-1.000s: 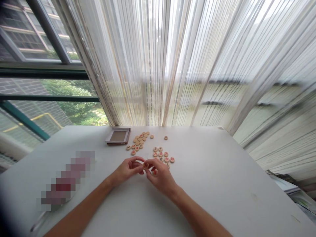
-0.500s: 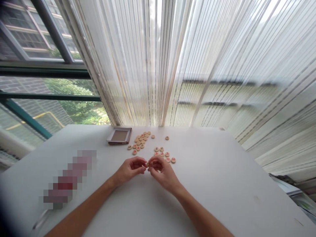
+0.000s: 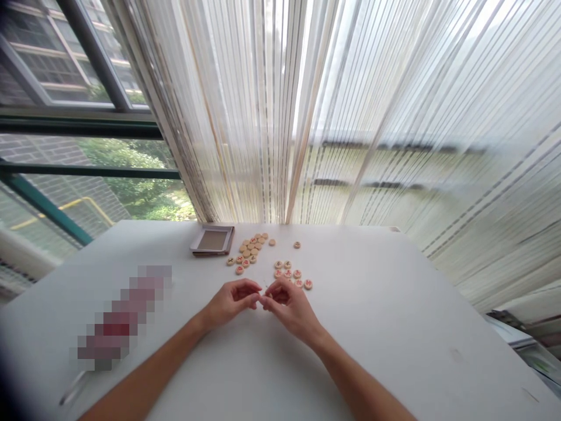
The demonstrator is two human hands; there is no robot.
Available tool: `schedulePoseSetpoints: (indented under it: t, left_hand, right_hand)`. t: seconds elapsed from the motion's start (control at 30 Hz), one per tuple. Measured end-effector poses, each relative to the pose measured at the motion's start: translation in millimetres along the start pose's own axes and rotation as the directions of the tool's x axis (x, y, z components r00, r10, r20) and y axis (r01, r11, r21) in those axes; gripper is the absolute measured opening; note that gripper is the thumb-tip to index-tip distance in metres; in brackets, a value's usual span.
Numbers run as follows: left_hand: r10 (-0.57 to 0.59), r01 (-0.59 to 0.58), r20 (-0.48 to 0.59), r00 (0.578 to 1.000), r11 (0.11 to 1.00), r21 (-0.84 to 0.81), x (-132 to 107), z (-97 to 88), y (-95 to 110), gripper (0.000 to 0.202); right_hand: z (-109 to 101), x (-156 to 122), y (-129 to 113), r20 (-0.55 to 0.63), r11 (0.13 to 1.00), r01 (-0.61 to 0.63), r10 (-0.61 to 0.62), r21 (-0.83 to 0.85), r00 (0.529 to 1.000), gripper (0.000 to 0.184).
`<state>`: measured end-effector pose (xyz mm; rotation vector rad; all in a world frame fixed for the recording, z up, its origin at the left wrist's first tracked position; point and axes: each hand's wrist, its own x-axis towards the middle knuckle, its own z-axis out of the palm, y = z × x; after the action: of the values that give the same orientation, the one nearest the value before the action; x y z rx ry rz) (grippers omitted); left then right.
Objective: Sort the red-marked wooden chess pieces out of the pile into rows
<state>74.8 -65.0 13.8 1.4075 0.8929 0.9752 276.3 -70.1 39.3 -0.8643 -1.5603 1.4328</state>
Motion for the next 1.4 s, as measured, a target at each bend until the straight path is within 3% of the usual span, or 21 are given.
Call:
schedulePoseSetpoints:
  t: [0.2, 0.8, 1.2, 1.4]
  left_hand:
    - [0.023, -0.023, 0.01, 1.0, 1.0, 0.015, -0.6, 1.5, 1.3, 0.029]
    - [0.044, -0.043, -0.028, 0.999, 0.998, 0.036, 1.5, 1.8, 0.0, 0.031]
    - [0.031, -0.025, -0.072, 0.997, 0.997, 0.074, 0.9, 7.9, 1.6, 0.03]
    - [-0.003, 0.004, -0.067, 0.998, 1.0, 0.015, 0.3, 10.0, 3.4, 0.032]
  right_hand:
    - [0.9, -0.5, 1.9, -0.017, 0.999, -0.038, 0.038, 0.001, 0.999, 0.025]
    - [-0.2, 3.7, 12.0, -0.045, 0.998, 0.05, -0.051, -0.024, 0.998, 0.021]
    - [7.0, -2.4, 5.0, 0.015, 0.885, 0.251, -0.267, -0.393, 0.964, 0.012]
    - [7.8, -3.2, 3.9, 0.034, 0.859, 0.272, -0.286, -0.435, 0.958, 0.015]
